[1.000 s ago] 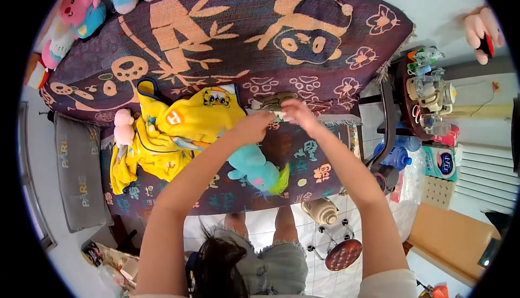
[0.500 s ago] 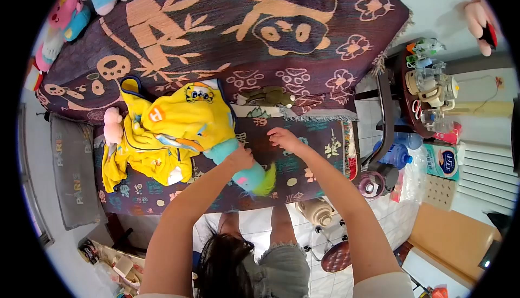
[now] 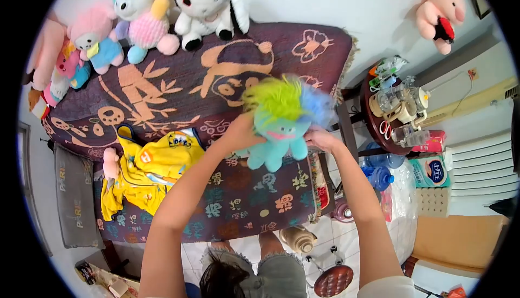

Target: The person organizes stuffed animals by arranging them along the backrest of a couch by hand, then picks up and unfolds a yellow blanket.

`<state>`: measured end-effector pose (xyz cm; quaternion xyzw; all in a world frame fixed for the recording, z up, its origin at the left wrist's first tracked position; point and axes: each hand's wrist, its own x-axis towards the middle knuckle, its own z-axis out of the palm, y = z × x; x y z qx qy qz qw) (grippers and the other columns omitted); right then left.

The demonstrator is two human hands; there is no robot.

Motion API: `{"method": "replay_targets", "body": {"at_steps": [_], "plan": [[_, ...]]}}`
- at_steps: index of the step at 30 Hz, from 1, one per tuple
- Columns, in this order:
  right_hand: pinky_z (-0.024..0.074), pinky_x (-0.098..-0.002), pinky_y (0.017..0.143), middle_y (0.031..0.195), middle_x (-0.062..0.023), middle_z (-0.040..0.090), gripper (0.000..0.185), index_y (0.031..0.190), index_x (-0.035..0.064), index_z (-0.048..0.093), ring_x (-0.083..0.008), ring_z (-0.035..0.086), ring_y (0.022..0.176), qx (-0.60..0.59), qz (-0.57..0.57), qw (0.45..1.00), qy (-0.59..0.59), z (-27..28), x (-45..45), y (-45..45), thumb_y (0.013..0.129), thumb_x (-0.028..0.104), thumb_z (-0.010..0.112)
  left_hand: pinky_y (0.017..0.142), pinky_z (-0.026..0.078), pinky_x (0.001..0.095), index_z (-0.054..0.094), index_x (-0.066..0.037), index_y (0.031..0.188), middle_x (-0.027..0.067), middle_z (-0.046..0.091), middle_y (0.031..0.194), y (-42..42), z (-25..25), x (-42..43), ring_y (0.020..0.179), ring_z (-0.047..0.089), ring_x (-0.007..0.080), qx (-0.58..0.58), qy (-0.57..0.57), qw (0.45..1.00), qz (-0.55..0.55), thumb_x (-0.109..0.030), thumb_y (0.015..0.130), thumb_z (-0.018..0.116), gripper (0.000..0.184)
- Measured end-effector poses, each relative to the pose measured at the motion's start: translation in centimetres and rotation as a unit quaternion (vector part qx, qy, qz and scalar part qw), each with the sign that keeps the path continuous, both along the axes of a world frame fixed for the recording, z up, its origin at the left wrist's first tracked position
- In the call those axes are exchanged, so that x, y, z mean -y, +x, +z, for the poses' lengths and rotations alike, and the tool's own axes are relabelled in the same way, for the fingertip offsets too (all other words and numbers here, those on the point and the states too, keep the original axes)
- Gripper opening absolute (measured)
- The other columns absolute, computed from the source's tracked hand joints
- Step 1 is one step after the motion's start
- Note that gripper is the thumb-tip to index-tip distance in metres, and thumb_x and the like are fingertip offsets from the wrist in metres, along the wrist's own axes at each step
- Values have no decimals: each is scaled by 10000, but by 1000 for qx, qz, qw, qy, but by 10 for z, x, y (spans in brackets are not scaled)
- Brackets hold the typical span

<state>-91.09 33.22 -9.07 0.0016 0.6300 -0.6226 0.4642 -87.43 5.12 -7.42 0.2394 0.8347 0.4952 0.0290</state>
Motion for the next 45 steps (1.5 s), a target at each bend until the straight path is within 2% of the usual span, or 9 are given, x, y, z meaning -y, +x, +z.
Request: {"method": "replay_targets", "body": {"at_steps": [4, 5, 9, 13, 16, 23, 32, 38, 45], "plan": [[446, -319, 853, 1164, -106, 522, 653, 1319, 36, 336, -191, 528, 1043, -71, -70, 990, -99, 58, 2, -31, 688, -98, 435, 866, 439, 377, 458, -46, 1217, 189, 570, 1087, -52, 58, -23, 1032, 548, 321, -75, 51, 992, 83, -112, 590, 726, 685], [447, -327, 847, 1169, -91, 511, 717, 1367, 75, 290, -200, 526, 1041, -99, -59, 990, -78, 69, 2, -44, 684, -78, 443, 858, 446, 378, 441, -42, 1233, 189, 584, 1071, -65, 75, -26, 1018, 557, 328, -10, 44, 995, 86, -126, 603, 724, 695], [432, -331, 874, 1308, -95, 403, 789, 1426, 123, 177, -211, 472, 1126, -153, -88, 972, -158, 113, 9, -84, 701, -48, 434, 825, 462, 380, 454, -19, 1208, 206, 608, 1005, -112, 113, -32, 962, 587, 332, -68, 43, 983, 167, -161, 616, 723, 665], [414, -332, 902, 1341, -75, 359, 801, 1416, 131, 210, -200, 425, 1178, -192, -84, 951, -226, 134, 17, -132, 682, -102, 433, 836, 455, 382, 479, -12, 1174, 199, 606, 1021, -146, 144, -34, 979, 583, 325, -110, 11, 963, 244, -175, 643, 704, 599], [393, -333, 933, 1310, -76, 384, 782, 1397, 116, 241, -195, 410, 1187, -237, -98, 940, -225, 149, 31, -158, 682, -130, 437, 841, 450, 382, 481, -9, 1168, 196, 600, 1046, -167, 159, -35, 995, 573, 330, -158, 68, 948, 268, -182, 655, 697, 583], [394, -356, 939, 1215, -88, 456, 753, 1327, 66, 315, -211, 444, 1139, -349, -139, 892, -250, 150, 69, -209, 674, -17, 681, 820, 444, 401, 550, 0, 1045, 201, 591, 974, -220, 151, -27, 954, 560, 353, -205, 77, 916, 337, -196, 648, 708, 470], [424, -334, 875, 1110, -95, 512, 649, 1229, 49, 388, -190, 505, 1028, -450, -228, 850, -152, 104, 99, -248, 661, -24, 692, 800, 416, 456, 428, 44, 1023, 255, 534, 955, -251, 109, -19, 917, 508, 426, -299, 10, 872, 387, -115, 666, 678, 464], [423, -335, 868, 1101, -104, 515, 626, 1220, 42, 389, -194, 504, 1019, -420, -247, 860, -151, 86, 106, -252, 674, 10, 693, 821, 389, 468, 389, 63, 994, 280, 496, 969, -252, 92, -23, 949, 472, 441, -301, -28, 862, 407, -102, 684, 668, 449], [402, -354, 912, 1232, -153, 420, 735, 1280, 44, 331, -258, 458, 1101, -528, -261, 797, -133, 89, 99, -244, 675, 112, 742, 866, 370, 463, 375, 81, 1060, 285, 458, 1043, -239, 100, -22, 1005, 447, 437, -279, -57, 876, 390, -65, 716, 626, 450]]}}
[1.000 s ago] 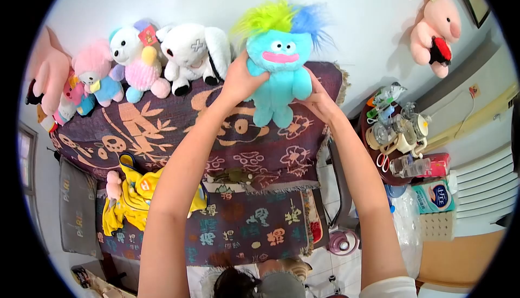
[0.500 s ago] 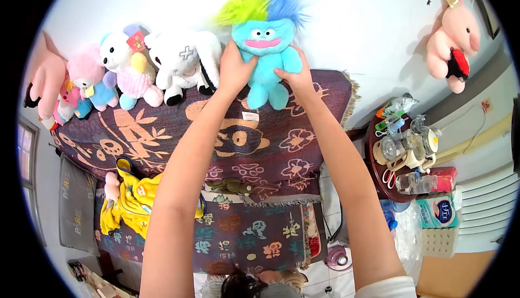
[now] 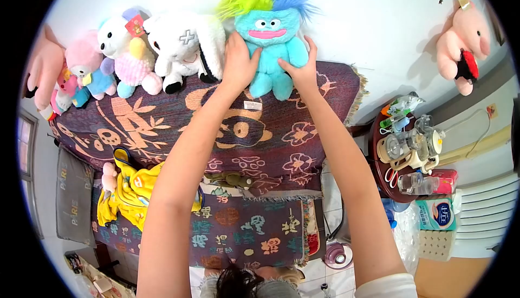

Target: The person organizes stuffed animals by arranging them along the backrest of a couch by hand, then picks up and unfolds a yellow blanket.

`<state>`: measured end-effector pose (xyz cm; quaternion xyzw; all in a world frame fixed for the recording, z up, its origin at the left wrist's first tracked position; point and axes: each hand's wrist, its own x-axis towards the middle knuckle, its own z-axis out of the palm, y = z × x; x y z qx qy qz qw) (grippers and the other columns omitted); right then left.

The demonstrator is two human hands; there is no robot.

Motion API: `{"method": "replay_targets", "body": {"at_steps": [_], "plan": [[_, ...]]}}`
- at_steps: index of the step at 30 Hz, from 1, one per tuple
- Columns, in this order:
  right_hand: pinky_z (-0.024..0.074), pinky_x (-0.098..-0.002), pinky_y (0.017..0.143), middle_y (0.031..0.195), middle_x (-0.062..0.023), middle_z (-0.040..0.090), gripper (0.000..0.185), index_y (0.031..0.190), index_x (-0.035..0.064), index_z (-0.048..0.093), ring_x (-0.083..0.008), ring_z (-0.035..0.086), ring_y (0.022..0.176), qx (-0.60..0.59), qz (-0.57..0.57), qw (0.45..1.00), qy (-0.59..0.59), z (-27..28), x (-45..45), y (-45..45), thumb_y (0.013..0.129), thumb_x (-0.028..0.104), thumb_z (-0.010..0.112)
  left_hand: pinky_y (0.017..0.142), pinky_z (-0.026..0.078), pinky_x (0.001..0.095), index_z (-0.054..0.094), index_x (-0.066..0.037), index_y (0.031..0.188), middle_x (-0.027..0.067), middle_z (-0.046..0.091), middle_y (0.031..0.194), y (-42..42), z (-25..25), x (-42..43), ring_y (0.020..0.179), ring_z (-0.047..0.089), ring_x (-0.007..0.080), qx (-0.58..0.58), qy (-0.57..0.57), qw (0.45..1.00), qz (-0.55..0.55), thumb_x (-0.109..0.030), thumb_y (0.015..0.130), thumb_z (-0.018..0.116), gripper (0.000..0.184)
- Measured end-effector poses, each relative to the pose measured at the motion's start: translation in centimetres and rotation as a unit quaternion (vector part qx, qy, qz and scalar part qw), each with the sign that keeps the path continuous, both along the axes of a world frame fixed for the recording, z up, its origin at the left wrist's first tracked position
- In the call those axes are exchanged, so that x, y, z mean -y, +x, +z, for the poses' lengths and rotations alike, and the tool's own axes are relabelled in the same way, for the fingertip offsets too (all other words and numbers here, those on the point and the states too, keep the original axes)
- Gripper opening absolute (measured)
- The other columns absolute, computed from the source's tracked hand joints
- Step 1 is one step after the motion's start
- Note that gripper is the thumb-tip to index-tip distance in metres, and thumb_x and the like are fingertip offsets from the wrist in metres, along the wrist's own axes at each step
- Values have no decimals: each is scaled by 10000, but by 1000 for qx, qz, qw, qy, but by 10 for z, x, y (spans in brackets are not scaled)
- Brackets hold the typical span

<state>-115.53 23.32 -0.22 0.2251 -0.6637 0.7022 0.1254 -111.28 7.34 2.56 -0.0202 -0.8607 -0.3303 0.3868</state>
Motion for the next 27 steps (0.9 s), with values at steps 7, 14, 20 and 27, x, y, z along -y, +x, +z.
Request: {"method": "replay_targets", "body": {"at_steps": [7, 14, 20, 27], "plan": [[305, -408, 995, 1290, -192, 383, 844, 1319, 37, 324, -312, 345, 1212, -132, -137, 969, 155, 11, -8, 25, 646, 244, 790, 1010, 301, 426, 275, 114, 1258, 308, 371, 1239, 26, 11, -6, 1165, 374, 429, -20, 44, 999, 14, -9, 731, 522, 595], [259, -448, 1008, 1302, -195, 377, 680, 1261, 51, 401, -350, 325, 1220, -203, -226, 930, 205, 24, 4, 84, 689, 187, 742, 989, 322, 412, 335, 114, 1236, 303, 415, 1207, 75, 1, -14, 1138, 409, 419, -107, 41, 993, -37, -13, 724, 516, 558], [415, -296, 786, 1058, -96, 481, 334, 1107, 28, 503, -204, 505, 951, -166, -70, 971, 157, -6, 48, 147, 789, 31, 606, 831, 418, 386, 467, 22, 1117, 206, 513, 1061, 148, -25, 8, 982, 513, 360, -1, 120, 981, -149, 7, 737, 515, 383], [455, -259, 705, 1014, -93, 513, 241, 1066, 1, 506, -159, 554, 847, -65, 111, 974, 185, -56, 143, 214, 830, 20, 551, 791, 461, 365, 498, -2, 1098, 170, 492, 1055, 240, -77, 105, 959, 552, 325, 130, 159, 961, -183, 50, 748, 486, 354]]}}
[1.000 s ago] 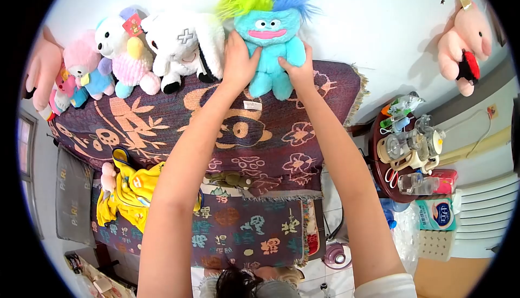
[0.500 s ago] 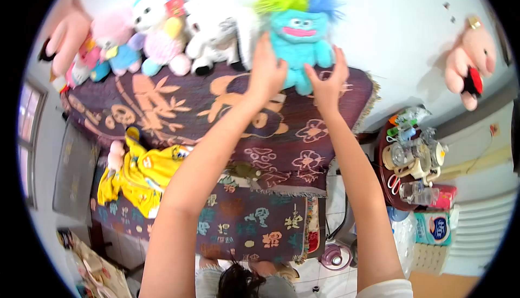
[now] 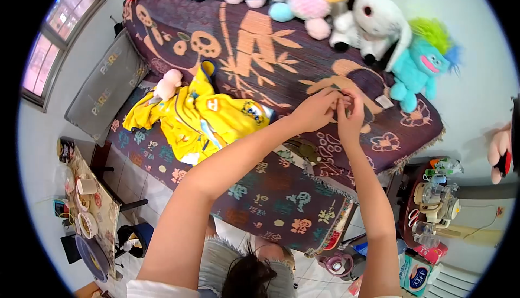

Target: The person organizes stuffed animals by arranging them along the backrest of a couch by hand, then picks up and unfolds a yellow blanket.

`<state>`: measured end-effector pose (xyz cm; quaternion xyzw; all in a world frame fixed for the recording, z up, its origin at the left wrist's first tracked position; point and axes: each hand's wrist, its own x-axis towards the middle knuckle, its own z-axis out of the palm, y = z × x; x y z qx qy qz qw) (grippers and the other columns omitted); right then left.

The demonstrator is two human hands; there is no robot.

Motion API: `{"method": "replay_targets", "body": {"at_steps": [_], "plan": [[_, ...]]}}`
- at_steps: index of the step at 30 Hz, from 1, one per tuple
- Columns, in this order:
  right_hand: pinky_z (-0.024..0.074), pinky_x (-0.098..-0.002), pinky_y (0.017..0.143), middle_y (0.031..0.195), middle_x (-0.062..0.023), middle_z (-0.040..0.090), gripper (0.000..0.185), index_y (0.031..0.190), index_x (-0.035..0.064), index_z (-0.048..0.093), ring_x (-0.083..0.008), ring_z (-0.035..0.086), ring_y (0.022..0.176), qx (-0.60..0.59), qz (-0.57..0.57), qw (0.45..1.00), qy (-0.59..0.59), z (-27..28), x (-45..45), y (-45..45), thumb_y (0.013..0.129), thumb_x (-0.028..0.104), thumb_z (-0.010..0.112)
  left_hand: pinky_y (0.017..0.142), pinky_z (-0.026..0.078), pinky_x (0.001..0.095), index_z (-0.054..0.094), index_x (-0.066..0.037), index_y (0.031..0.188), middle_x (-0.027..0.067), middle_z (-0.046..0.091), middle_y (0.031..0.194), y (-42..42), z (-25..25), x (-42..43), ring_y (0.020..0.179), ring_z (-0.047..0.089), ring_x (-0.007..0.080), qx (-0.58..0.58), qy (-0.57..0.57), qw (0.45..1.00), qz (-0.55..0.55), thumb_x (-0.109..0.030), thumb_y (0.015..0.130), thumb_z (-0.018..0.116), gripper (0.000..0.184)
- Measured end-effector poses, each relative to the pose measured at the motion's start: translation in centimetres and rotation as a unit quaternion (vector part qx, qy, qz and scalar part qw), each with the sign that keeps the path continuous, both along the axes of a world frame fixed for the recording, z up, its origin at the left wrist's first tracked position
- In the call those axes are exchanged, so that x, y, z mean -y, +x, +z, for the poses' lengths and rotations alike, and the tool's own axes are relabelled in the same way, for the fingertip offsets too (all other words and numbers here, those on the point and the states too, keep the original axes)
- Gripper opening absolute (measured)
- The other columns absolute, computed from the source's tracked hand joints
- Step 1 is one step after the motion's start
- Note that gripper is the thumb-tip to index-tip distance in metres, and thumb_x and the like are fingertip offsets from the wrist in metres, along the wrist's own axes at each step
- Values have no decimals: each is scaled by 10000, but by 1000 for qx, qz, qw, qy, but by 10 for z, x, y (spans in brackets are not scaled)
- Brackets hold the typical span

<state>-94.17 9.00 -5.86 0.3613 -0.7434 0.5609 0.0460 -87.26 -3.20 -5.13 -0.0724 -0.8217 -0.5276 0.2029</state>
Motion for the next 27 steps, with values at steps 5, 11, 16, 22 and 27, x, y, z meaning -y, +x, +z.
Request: {"method": "replay_targets", "body": {"at_steps": [5, 11, 16, 22, 27], "plan": [[474, -282, 699, 981, -100, 501, 222, 1060, 8, 505, -186, 562, 839, 24, 71, 997, 17, -17, 109, 66, 839, 14, 520, 747, 466, 348, 526, -10, 1003, 144, 496, 1009, 77, -36, 118, 889, 554, 301, 46, -33, 995, 78, 71, 722, 495, 294], [465, -257, 674, 1021, -96, 502, 222, 1058, 19, 503, -165, 556, 809, 95, 121, 985, 73, -59, 260, 132, 837, 0, 513, 778, 477, 307, 548, -23, 996, 124, 518, 993, 166, -87, 285, 905, 564, 259, 97, -6, 976, 193, 110, 717, 455, 323], [464, -265, 664, 1008, -90, 530, 269, 1090, 39, 498, -179, 562, 852, 98, 147, 977, 116, -99, 375, 174, 826, -15, 520, 747, 460, 331, 565, -20, 986, 132, 536, 990, 225, -124, 405, 890, 552, 289, 147, -44, 941, 303, 83, 687, 499, 322], [450, -337, 761, 1025, -124, 497, 372, 1082, 33, 491, -260, 531, 853, 104, 179, 967, 146, -154, 473, 207, 721, -25, 562, 825, 424, 395, 567, -31, 950, 175, 531, 999, 269, -193, 501, 966, 505, 366, 134, -139, 904, 381, 39, 667, 507, 298], [449, -352, 803, 1101, -136, 470, 408, 1116, 28, 471, -290, 527, 934, 100, 213, 952, 197, -177, 513, 219, 723, -20, 570, 889, 408, 433, 501, -59, 1118, 179, 489, 1099, 282, -223, 530, 1015, 482, 386, 206, -151, 875, 411, -190, 602, 691, 565]]}}
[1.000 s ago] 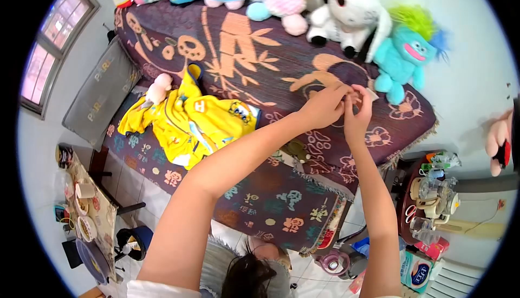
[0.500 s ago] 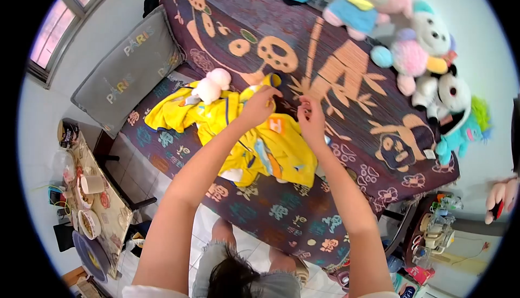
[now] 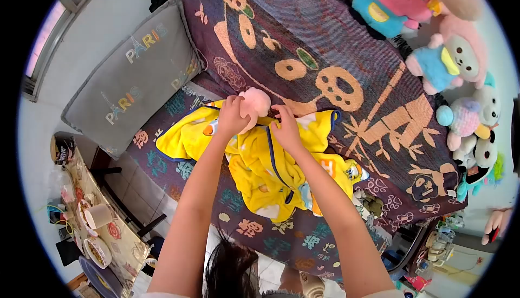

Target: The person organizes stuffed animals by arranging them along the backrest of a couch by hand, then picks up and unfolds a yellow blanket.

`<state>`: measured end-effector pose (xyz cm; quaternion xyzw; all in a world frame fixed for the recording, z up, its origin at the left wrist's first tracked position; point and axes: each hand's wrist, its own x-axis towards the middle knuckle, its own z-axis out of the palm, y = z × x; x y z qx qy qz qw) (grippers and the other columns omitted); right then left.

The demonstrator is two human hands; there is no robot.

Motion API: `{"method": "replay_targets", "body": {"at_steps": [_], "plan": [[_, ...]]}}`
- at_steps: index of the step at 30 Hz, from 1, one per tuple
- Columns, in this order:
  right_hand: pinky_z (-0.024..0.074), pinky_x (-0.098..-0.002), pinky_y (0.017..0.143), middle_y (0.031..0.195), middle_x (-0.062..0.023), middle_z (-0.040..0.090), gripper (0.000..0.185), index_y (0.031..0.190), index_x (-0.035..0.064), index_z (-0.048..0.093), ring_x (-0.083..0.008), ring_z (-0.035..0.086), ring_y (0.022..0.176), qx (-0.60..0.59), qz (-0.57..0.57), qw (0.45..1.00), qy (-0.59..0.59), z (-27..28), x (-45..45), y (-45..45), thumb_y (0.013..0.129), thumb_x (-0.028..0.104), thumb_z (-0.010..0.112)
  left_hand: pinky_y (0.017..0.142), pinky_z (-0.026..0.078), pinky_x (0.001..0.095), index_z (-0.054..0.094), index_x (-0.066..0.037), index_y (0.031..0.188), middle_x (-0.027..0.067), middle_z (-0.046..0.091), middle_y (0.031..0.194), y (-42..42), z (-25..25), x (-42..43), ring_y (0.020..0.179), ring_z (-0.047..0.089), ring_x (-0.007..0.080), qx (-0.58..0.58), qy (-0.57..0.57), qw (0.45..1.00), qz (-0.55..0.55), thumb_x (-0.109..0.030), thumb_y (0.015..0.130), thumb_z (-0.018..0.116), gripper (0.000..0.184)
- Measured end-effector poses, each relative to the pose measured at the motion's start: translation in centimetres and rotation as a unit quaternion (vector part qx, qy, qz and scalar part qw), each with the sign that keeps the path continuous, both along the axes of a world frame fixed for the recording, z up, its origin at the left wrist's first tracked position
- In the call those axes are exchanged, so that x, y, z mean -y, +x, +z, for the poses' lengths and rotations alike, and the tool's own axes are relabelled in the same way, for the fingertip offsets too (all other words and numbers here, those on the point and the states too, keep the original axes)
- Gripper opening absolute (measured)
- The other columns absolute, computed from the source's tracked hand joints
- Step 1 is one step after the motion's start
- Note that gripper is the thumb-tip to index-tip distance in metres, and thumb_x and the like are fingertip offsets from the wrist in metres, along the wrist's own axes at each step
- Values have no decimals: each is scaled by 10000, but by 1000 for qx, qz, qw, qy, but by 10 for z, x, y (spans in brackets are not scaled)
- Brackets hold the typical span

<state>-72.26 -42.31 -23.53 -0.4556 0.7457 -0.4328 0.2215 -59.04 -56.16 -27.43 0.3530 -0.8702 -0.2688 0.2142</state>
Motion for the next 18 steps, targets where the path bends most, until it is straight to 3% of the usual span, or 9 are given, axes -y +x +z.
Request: {"method": "replay_targets", "body": {"at_steps": [3, 9, 13, 16, 18], "plan": [[423, -373, 872, 1164, -156, 453, 444, 1148, 27, 461, -343, 491, 1033, -23, 27, 999, 3, -17, 15, 1, 724, -4, 585, 860, 422, 454, 416, -92, 1224, 170, 456, 1160, 2, -18, 5, 1022, 484, 373, 55, -2, 998, 26, -290, 587, 713, 730], [387, -393, 937, 1267, -159, 416, 481, 1183, 33, 453, -371, 449, 1112, -93, 72, 993, 1, -33, 33, 16, 725, 27, 601, 875, 413, 467, 308, -93, 1325, 208, 471, 1156, 3, -28, 0, 1046, 477, 402, 111, 30, 993, -4, -350, 552, 750, 926], [354, -403, 979, 1346, -158, 347, 604, 1251, 49, 411, -382, 401, 1171, -112, 96, 987, 66, -37, 29, 26, 684, -6, 611, 868, 398, 487, 323, -112, 1292, 182, 500, 1104, 2, -16, -3, 1032, 481, 397, 190, 47, 980, 11, -344, 545, 739, 886], [332, -405, 1002, 1385, -148, 303, 725, 1310, 74, 356, -382, 357, 1207, -127, 125, 981, 78, -34, 21, 29, 640, -46, 604, 847, 422, 464, 353, -89, 1255, 202, 559, 1028, 2, -1, -4, 994, 528, 389, 202, 79, 976, 11, -402, 556, 727, 852], [323, -404, 1011, 1398, -136, 288, 779, 1334, 89, 327, -376, 334, 1218, -157, 131, 976, 73, -25, 12, 29, 617, -61, 594, 834, 440, 436, 393, -47, 1216, 225, 578, 1013, 0, 11, -6, 973, 555, 382, 154, 166, 974, 4, -451, 567, 712, 828]]}}
